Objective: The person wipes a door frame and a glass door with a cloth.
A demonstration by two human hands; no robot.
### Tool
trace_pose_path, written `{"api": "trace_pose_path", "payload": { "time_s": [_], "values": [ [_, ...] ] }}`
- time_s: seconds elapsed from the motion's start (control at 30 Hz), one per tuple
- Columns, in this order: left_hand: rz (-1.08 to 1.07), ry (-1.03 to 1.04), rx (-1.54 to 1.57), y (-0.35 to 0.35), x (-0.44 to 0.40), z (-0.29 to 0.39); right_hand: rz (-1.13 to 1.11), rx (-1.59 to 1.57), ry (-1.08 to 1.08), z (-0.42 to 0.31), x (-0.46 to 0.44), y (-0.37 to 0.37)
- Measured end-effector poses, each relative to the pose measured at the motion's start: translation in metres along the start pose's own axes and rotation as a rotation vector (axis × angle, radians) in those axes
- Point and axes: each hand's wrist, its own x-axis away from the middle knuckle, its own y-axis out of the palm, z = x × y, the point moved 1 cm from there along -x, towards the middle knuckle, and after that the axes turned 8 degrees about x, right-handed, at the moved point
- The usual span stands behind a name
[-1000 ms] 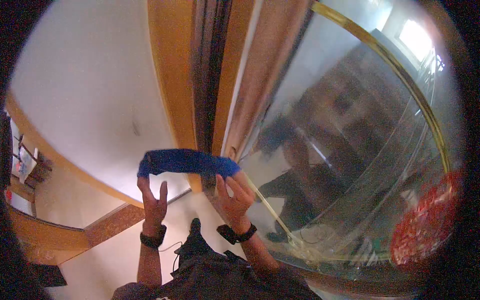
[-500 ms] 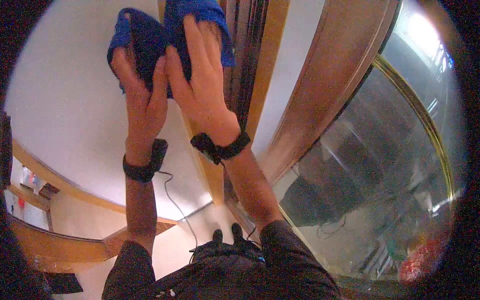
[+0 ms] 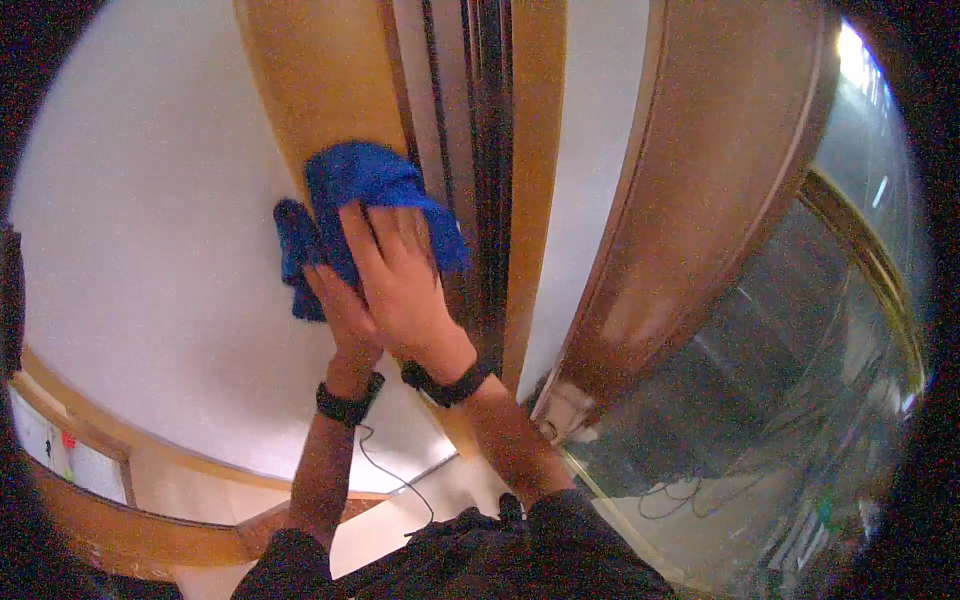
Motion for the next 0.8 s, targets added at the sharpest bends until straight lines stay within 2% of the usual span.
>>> {"api": "trace_pose_path", "payload": {
  "time_s": [0.07, 0.1, 0.17, 0.2, 0.23, 0.27, 0.33, 0.37, 0.43, 0.5, 0.6, 0.63, 0.67, 0.7, 0.77, 0.8],
  "values": [
    [0.074, 0.051, -0.1, 0.005, 0.013, 0.005, 0.007, 0.03, -0.018, 0.009, 0.011, 0.004],
    [-0.01, 0.158, -0.402, 0.009, 0.021, 0.009, -0.003, -0.004, -0.005, 0.016, 0.023, 0.009],
    [-0.085, 0.273, -0.7, 0.016, 0.059, 0.018, -0.049, 0.033, 0.049, 0.021, 0.066, 0.014],
    [-0.09, 0.224, -0.646, 0.029, 0.085, 0.012, -0.099, 0.06, 0.094, 0.026, 0.082, 0.018],
    [-0.095, 0.175, -0.594, 0.039, 0.11, 0.007, -0.149, 0.131, 0.048, 0.035, 0.107, 0.027],
    [-0.099, 0.174, -0.642, 0.044, 0.129, 0.008, -0.141, 0.144, 0.058, 0.045, 0.154, 0.026],
    [-0.1, 0.204, -0.699, 0.083, 0.24, 0.04, -0.085, 0.114, 0.13, 0.055, 0.222, 0.021],
    [-0.142, 0.016, -0.438, 0.091, 0.271, 0.028, -0.172, 0.129, 0.139, 0.055, 0.234, 0.033],
    [-0.186, -0.181, -0.17, 0.083, 0.295, 0.024, -0.275, 0.146, 0.154, 0.056, 0.278, 0.048],
    [-0.467, -0.315, -0.016, 0.071, 0.31, 0.025, -0.464, 0.19, 0.169, 0.063, 0.324, 0.056],
    [-0.834, -0.48, 0.051, 0.058, 0.347, 0.026, -0.545, 0.238, 0.27, 0.059, 0.363, 0.063],
    [-0.76, -0.326, -0.071, 0.058, 0.343, 0.029, -0.5, 0.196, 0.318, 0.055, 0.361, 0.063],
    [-0.669, -0.185, -0.207, 0.058, 0.34, 0.032, -0.657, 0.215, 0.332, 0.061, 0.379, 0.07],
    [-0.538, -0.22, -0.143, 0.054, 0.335, 0.037, -0.408, 0.242, 0.352, 0.044, 0.343, 0.063],
    [-0.398, -0.296, -0.124, 0.056, 0.312, 0.041, -0.428, 0.24, 0.337, 0.043, 0.332, 0.067],
    [-0.394, -0.345, -0.166, 0.054, 0.276, 0.043, -0.26, 0.082, 0.393, 0.03, 0.275, 0.059]
  ]
}}
